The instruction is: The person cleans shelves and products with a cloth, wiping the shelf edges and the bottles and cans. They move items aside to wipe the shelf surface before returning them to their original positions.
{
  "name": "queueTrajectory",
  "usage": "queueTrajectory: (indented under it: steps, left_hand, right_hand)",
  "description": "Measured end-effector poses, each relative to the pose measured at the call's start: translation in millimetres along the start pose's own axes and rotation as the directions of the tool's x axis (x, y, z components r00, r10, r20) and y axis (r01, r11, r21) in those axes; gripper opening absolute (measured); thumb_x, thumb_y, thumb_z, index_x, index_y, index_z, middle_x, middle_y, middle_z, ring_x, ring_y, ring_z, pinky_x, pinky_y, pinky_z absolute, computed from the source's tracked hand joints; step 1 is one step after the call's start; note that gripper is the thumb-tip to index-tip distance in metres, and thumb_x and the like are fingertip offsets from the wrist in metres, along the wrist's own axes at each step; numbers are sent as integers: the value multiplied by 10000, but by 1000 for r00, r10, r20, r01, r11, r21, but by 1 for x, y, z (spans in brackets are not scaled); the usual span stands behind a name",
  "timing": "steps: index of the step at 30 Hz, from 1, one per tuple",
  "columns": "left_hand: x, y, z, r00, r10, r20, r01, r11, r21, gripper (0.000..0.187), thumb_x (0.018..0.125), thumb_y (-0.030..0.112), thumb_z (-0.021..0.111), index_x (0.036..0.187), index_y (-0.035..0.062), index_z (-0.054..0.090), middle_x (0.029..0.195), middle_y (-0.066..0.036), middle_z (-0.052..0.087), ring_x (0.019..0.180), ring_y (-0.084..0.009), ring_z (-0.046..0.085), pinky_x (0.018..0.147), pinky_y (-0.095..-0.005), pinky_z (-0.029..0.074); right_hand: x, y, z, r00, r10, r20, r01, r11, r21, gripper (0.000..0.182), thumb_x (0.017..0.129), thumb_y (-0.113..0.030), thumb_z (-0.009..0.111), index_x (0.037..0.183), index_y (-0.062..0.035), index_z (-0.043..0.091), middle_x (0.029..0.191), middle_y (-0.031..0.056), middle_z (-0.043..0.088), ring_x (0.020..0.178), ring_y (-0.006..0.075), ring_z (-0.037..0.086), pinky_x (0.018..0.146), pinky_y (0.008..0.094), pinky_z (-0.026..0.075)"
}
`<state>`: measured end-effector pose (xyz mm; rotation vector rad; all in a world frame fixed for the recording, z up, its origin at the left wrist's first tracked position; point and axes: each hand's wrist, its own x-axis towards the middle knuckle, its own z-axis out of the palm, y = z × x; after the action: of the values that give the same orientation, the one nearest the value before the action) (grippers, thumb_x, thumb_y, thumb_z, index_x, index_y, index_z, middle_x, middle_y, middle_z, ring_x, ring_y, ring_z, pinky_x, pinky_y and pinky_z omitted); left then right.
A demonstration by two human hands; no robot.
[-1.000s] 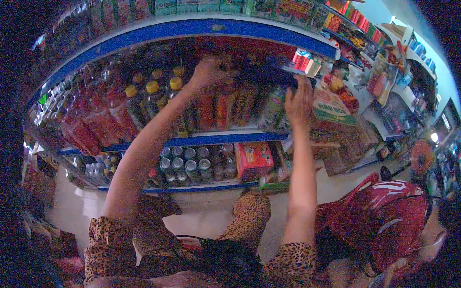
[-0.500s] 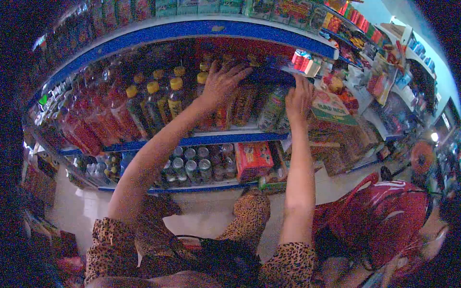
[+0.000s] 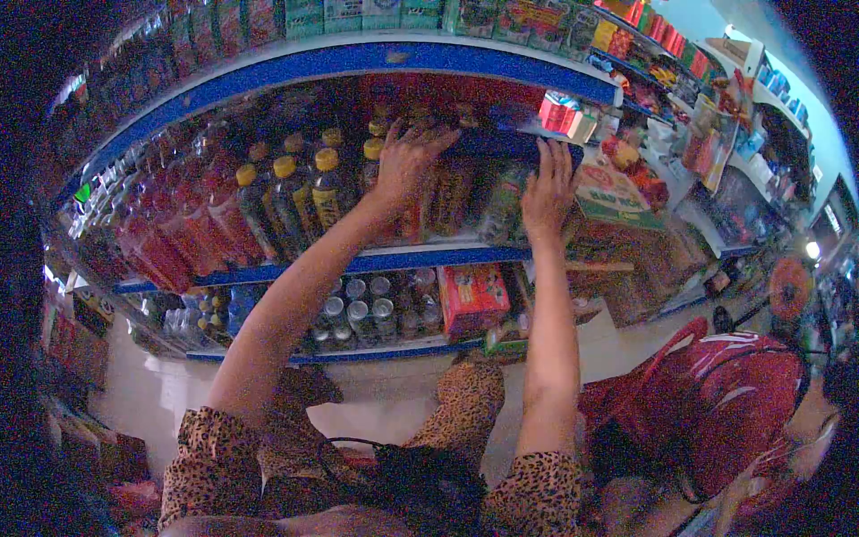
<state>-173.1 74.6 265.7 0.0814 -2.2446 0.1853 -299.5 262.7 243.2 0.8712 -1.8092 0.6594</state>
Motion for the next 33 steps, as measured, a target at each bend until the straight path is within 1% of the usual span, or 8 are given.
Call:
queueTrajectory:
  steps: [3, 9, 12, 15, 18, 21, 30, 33]
  left_hand:
    - [-4, 1, 5, 965, 82, -249, -94, 995, -38, 450, 680, 257, 640, 1114, 185, 545, 1091, -33, 572, 1087, -235, 476, 952, -536, 276]
    - [-13, 3, 1, 972, 140, -188, -129, 989, 70, 431, 701, 169, 602, 1126, 177, 530, 1199, -39, 484, 1163, -251, 392, 959, -542, 259]
    - [-17, 6, 4, 966, 131, -223, -128, 991, 29, 452, 694, 133, 580, 1141, 165, 520, 1214, -45, 466, 1183, -252, 368, 961, -544, 255]
    - [-22, 8, 6, 957, 164, -240, -145, 985, 95, 479, 691, 138, 563, 1166, 142, 500, 1236, -70, 438, 1204, -268, 344, 973, -546, 236]
    - [-30, 14, -3, 978, 148, -146, -138, 988, 75, 499, 695, 137, 543, 1189, 102, 477, 1282, -96, 390, 1233, -283, 302, 992, -549, 201]
    - [-36, 15, 1, 976, 153, -155, -152, 988, 20, 512, 698, 139, 531, 1201, 76, 463, 1329, -105, 338, 1263, -290, 253, 1008, -549, 165]
    - [-55, 24, 5, 981, 155, -119, -147, 986, 75, 488, 744, 260, 546, 1190, 75, 475, 1341, -101, 334, 1274, -259, 248, 1023, -518, 158]
    - [-61, 25, 10, 986, 151, -65, -146, 986, 82, 516, 758, 304, 550, 1223, 104, 449, 1379, -96, 286, 1292, -274, 215, 1026, -542, 127]
  right_hand:
    - [-3, -3, -2, 1000, 19, 8, -19, 1000, 13, 545, 739, -58, 543, 1255, -119, 379, 1314, 80, 361, 1255, 273, 282, 1025, 509, 168]
    - [-10, -7, -6, 999, 22, 38, -23, 1000, 17, 531, 792, -92, 507, 1288, -121, 318, 1349, 79, 308, 1289, 273, 218, 1031, 489, 168]
    - [-12, -7, -9, 999, -6, 40, 5, 1000, 24, 539, 791, -85, 512, 1291, -115, 313, 1356, 85, 301, 1289, 280, 214, 1031, 466, 188]
    - [-16, -8, -14, 998, -13, 62, 12, 1000, 14, 558, 781, -66, 524, 1294, -109, 309, 1359, 92, 294, 1288, 287, 213, 1030, 445, 203]
    - [-20, -8, -14, 997, -10, 74, 10, 1000, 6, 580, 766, -45, 539, 1295, -111, 311, 1367, 89, 282, 1286, 291, 214, 1029, 437, 211]
    - [-26, -6, -14, 996, -17, 82, 18, 1000, -9, 598, 752, -39, 550, 1296, -117, 313, 1378, 78, 266, 1286, 289, 216, 1028, 442, 214]
    - [-38, 0, -23, 987, -55, 152, 65, 996, -61, 648, 726, -49, 578, 1308, -126, 302, 1397, 72, 239, 1294, 278, 208, 1015, 469, 216]
    - [-40, 1, -22, 985, -46, 169, 58, 996, -69, 666, 721, -48, 582, 1315, -127, 290, 1400, 78, 231, 1295, 280, 206, 1009, 475, 219]
